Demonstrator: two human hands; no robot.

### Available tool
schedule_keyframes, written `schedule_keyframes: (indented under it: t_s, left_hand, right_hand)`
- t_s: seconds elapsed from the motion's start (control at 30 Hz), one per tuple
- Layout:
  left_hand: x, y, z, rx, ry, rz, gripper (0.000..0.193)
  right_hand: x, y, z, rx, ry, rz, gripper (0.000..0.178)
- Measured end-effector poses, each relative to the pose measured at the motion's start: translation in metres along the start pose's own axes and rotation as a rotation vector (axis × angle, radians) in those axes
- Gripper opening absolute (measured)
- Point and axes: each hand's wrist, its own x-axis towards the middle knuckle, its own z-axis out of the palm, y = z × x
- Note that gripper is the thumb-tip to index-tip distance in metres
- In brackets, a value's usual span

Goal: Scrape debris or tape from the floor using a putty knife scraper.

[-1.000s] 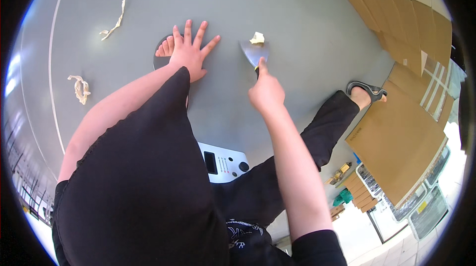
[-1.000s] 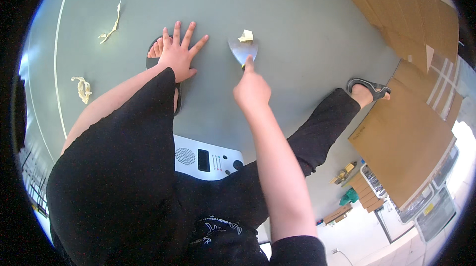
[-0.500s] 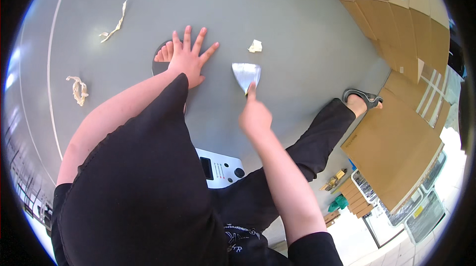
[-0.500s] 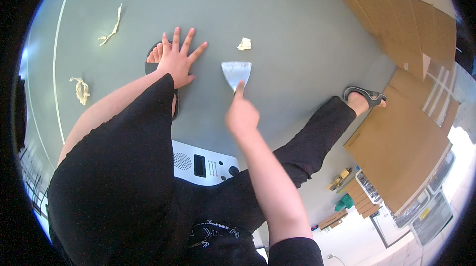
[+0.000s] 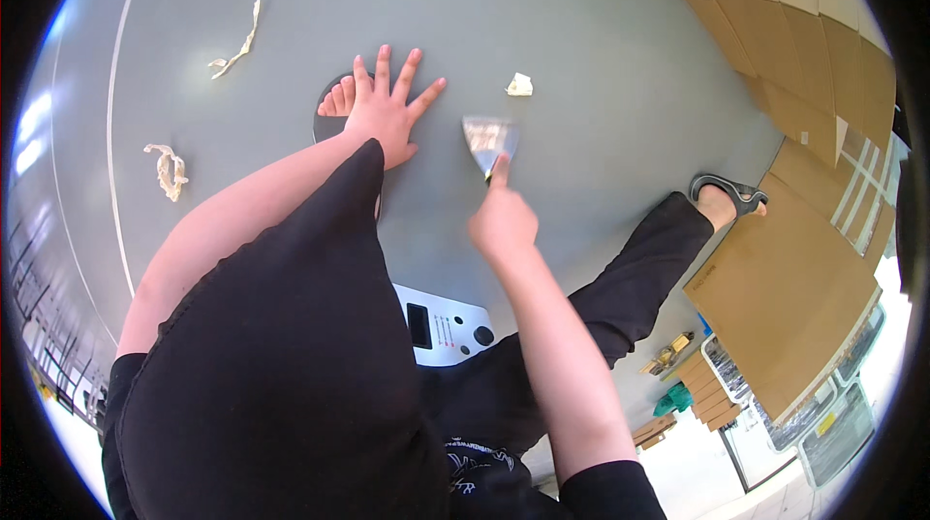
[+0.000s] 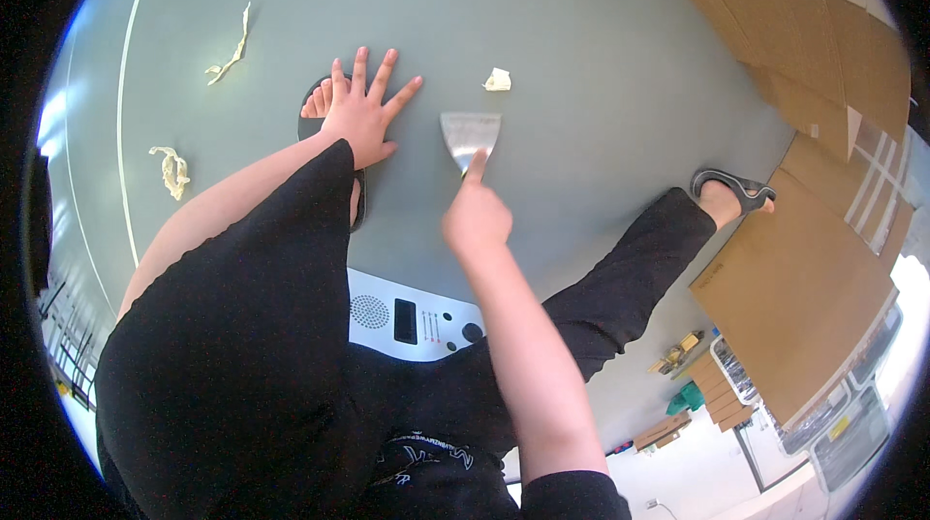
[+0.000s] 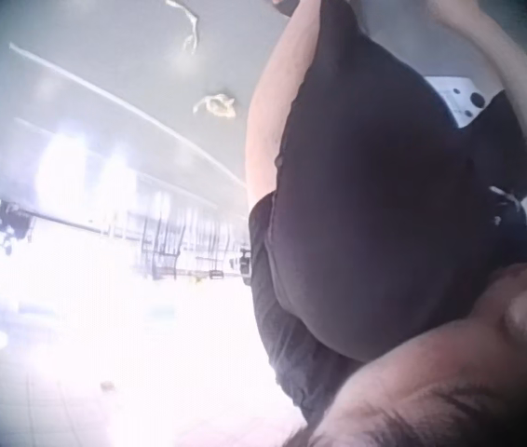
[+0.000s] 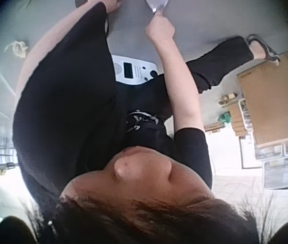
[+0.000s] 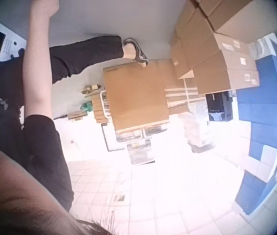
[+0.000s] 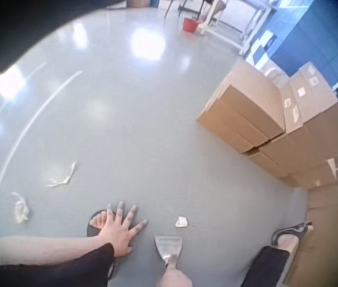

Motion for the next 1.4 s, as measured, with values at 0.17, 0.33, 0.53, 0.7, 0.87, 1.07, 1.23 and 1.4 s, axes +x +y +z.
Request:
schedule_keyframes:
  t_s: [0.17,0.33,0.53,0.7,0.87,1.07,1.23,1.4]
  left_hand:
    - [-0.004,-0.005,0.006,-0.009,0.002,-0.010,0.106]
    - [-0.002,-0.004,0.003,0.004,0.000,0.004,0.106]
    - [-0.003,-0.002,0.003,0.009,0.000,-0.013,0.105]
    - [-0.002,-0.004,0.003,0.024,0.006,-0.020,0.105]
    - [-0.002,-0.002,-0.001,0.015,0.022,0.008,0.104]
    - [-0.001,-0.002,0.001,0.001,0.016,-0.013,0.105]
    - [0.000,-0.003,0.003,0.000,0.043,0.010,0.105]
    - [-0.003,-0.005,0.004,-0.001,0.005,-0.019,0.105]
  right_hand:
    - [0.022,-0.027,-0.051,0.129,0.014,0.069,0.093]
    - [-0.004,-0.013,-0.010,0.021,-0.020,0.009,0.094]
    - [0.031,-0.009,-0.060,0.042,-0.010,-0.007,0.095]
    - [0.001,-0.010,-0.016,-0.013,0.002,-0.020,0.092]
    - [0.021,-0.005,-0.037,-0.030,0.022,0.007,0.095]
    - [0.006,-0.015,-0.018,-0.074,-0.014,-0.038,0.093]
    - [0.023,-0.011,-0.046,-0.031,0.046,-0.040,0.091]
    - [0.017,-0.026,-0.032,-0.005,0.085,-0.058,0.092]
